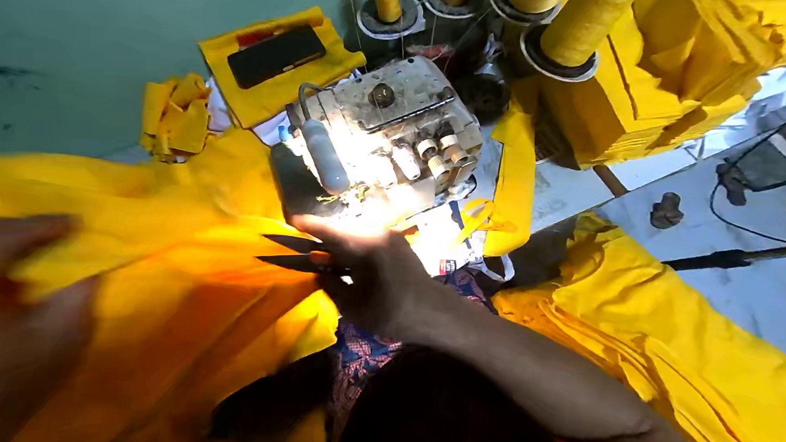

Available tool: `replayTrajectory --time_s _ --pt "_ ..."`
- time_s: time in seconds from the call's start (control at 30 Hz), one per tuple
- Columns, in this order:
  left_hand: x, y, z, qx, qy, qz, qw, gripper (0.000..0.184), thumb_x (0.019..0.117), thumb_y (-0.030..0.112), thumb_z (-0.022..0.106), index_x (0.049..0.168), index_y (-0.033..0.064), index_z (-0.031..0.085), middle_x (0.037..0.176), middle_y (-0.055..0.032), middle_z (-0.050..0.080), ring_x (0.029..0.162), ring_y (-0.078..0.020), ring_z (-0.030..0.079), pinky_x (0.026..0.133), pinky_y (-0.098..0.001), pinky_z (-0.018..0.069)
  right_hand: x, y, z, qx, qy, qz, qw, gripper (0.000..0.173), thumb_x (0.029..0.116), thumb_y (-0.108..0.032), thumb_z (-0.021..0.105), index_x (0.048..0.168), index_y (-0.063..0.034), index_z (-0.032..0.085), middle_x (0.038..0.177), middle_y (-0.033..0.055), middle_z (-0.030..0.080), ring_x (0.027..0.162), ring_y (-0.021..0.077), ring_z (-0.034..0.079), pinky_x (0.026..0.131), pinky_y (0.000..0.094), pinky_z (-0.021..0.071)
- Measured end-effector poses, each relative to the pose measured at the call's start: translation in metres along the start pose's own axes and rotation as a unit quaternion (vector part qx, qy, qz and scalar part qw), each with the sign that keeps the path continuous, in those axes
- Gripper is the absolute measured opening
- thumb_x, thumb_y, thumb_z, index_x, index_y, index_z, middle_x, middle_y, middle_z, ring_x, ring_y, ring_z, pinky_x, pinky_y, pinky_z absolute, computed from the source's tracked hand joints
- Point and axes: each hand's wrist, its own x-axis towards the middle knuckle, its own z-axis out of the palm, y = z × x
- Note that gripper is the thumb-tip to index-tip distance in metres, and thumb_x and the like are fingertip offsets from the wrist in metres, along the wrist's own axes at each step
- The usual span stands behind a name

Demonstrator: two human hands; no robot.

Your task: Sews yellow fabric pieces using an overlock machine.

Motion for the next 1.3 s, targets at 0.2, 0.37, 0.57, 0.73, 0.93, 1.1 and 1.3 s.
replayTrajectory --time_s 0.2,0.37,0.57,0.73,0.93,1.1,1.3 --pt "0.042 0.030 0.043 -0.209 -0.022 -0.018 0.978 0.036 0.1019 0.013 0.040 0.125 0.0019 0.065 0.125 -0.0106 0.069 0.112 -0.0163 0.067 0.097 -0.0407 0.0562 -0.052 0.056 0.012 0.103 -0.066 0.154 0.980 0.021 0.0972 -0.016 0.061 0.109 -0.0085 0.077 0.099 0.0019 0.074 0.094 0.0068 0.068 0.087 0.0273 0.0567" --pt "0.084 0.082 0.106 -0.076 0.007 0.020 0.997 0.027 0.0974 0.016 0.059 0.117 -0.0018 0.065 0.115 -0.0224 0.065 0.104 -0.0360 0.067 0.088 -0.0551 0.0547 -0.078 0.081 0.013 0.303 0.016 0.283 0.910 0.018 0.1012 -0.017 0.062 0.108 -0.0040 0.073 0.084 -0.0006 0.068 0.070 0.0042 0.062 0.065 0.0215 0.0541" --pt "0.116 0.076 0.177 -0.065 -0.026 0.084 0.994 0.051 0.0866 0.042 0.064 0.117 0.0013 0.066 0.119 -0.0193 0.067 0.122 -0.0330 0.060 0.107 -0.0526 0.0449 -0.098 0.093 -0.005 0.335 0.061 0.344 0.875 0.016 0.1022 -0.017 0.059 0.104 -0.0031 0.067 0.076 -0.0015 0.064 0.060 0.0049 0.057 0.055 0.0211 0.0505" --pt "0.098 0.067 0.182 -0.130 0.011 0.080 0.988 0.040 0.0942 0.028 0.066 0.122 -0.0002 0.064 0.124 -0.0197 0.065 0.123 -0.0294 0.061 0.108 -0.0494 0.0470 -0.092 0.098 0.000 0.315 0.072 0.349 0.880 0.018 0.1022 -0.020 0.061 0.107 -0.0043 0.067 0.080 -0.0008 0.066 0.062 0.0060 0.060 0.056 0.0213 0.0521" --pt "0.065 0.076 0.103 -0.102 -0.064 -0.025 0.992 0.026 0.1044 0.031 0.053 0.108 0.0076 0.066 0.082 -0.0070 0.066 0.073 -0.0142 0.065 0.065 -0.0410 0.0539 -0.080 0.079 -0.004 0.333 0.012 0.288 0.898 0.019 0.1033 -0.022 0.060 0.104 -0.0058 0.069 0.078 -0.0009 0.065 0.063 0.0058 0.061 0.059 0.0226 0.0544" --pt "0.071 0.081 0.090 0.004 -0.103 -0.027 0.994 0.027 0.1031 0.027 0.057 0.107 0.0030 0.068 0.083 -0.0201 0.068 0.077 -0.0389 0.068 0.066 -0.0628 0.0509 -0.083 0.079 0.005 0.318 0.016 0.275 0.907 0.022 0.1043 -0.019 0.057 0.113 -0.0033 0.070 0.078 0.0005 0.067 0.058 0.0067 0.062 0.055 0.0239 0.0561" --pt "0.101 0.083 0.150 -0.046 -0.083 0.003 0.995 0.026 0.0971 0.031 0.065 0.095 0.0049 0.067 0.083 -0.0141 0.068 0.078 -0.0299 0.069 0.068 -0.0568 0.0536 -0.103 0.094 0.004 0.298 0.060 0.361 0.881 0.016 0.1027 -0.018 0.059 0.106 -0.0043 0.068 0.068 -0.0010 0.063 0.051 0.0083 0.059 0.050 0.0246 0.0539"
